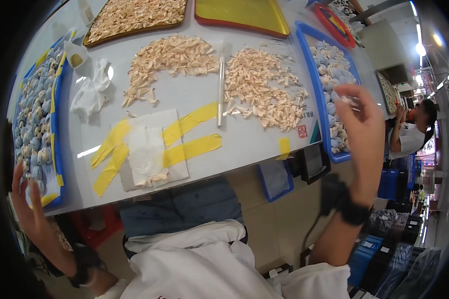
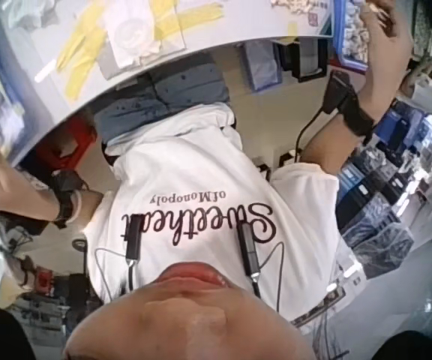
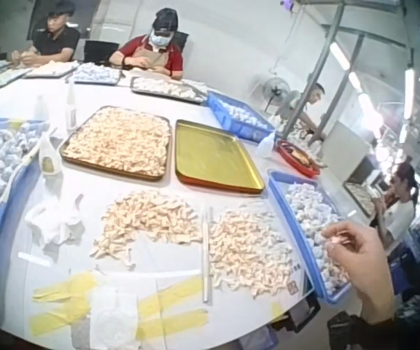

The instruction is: The person assembles small figurines by hand, picking up tiny white components from a tray and attaching them to the heads of blue figures. The person repeatedly picks up parts, aligns them, and presses them onto the figurines, placing the completed units into a blue tray.

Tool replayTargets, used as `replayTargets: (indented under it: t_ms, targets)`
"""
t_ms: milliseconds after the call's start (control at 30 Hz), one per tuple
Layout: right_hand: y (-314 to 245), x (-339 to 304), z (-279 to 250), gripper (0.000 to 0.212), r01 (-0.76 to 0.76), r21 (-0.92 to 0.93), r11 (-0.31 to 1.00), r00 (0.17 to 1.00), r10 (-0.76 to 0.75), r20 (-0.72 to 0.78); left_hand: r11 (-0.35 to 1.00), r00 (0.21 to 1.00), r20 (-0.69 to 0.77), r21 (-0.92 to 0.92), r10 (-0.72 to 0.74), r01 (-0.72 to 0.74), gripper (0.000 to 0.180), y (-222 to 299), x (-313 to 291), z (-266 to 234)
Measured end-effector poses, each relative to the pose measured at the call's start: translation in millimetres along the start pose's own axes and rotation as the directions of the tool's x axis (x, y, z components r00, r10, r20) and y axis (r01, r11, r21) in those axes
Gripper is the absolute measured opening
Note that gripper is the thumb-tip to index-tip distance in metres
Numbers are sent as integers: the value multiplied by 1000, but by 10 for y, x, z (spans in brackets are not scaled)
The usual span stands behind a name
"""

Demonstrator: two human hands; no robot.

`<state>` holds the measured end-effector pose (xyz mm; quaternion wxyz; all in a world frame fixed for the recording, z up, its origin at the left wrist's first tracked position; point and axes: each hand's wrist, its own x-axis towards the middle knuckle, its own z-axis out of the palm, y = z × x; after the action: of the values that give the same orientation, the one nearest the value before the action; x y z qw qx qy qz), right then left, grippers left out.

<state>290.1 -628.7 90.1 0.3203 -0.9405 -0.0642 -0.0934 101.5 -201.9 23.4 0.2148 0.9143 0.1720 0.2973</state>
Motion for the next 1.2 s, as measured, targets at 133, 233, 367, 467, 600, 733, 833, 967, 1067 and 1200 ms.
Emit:
replayTargets:
  t_ms: [133,233,367,467,600,733,833,967,1067,1200]
  targets:
    - [490,227,-158,19,105,-412,905,981,-26,192,933,982,157,357,-105,43,46,-469,65,-302]
    - [486,199,-242,18,78,-524,848,990,-3,143,884,944,216,448,-251,132,47,-571,48,-223]
    - [222,169,-119,19,171,-550,817,985,-159,70,876,931,232,457,-282,151,43,-457,45,-291]
    - [-64,246,170,23,248,-263,932,961,-202,190,900,933,246,409,-264,147,40,-297,18,-265]
    - [-193,322,504,21,379,-208,902,895,-299,331,904,924,245,386,-292,183,37,-114,71,-53]
    - [-271,461,760,18,380,-104,919,871,-318,374,881,937,221,449,-269,147,36,8,65,-162]
    - [-237,471,774,14,304,-142,942,892,-230,389,941,906,284,221,-314,257,36,64,154,-12]
    - [-253,471,807,10,239,-97,966,927,-197,318,972,946,233,122,-225,201,34,63,169,-14]
    - [-219,482,767,9,415,-141,899,900,-383,207,993,976,185,61,-112,102,31,46,161,7]
    - [-238,451,731,9,242,84,967,953,-253,164,996,985,157,-46,-70,78,28,57,133,-40]
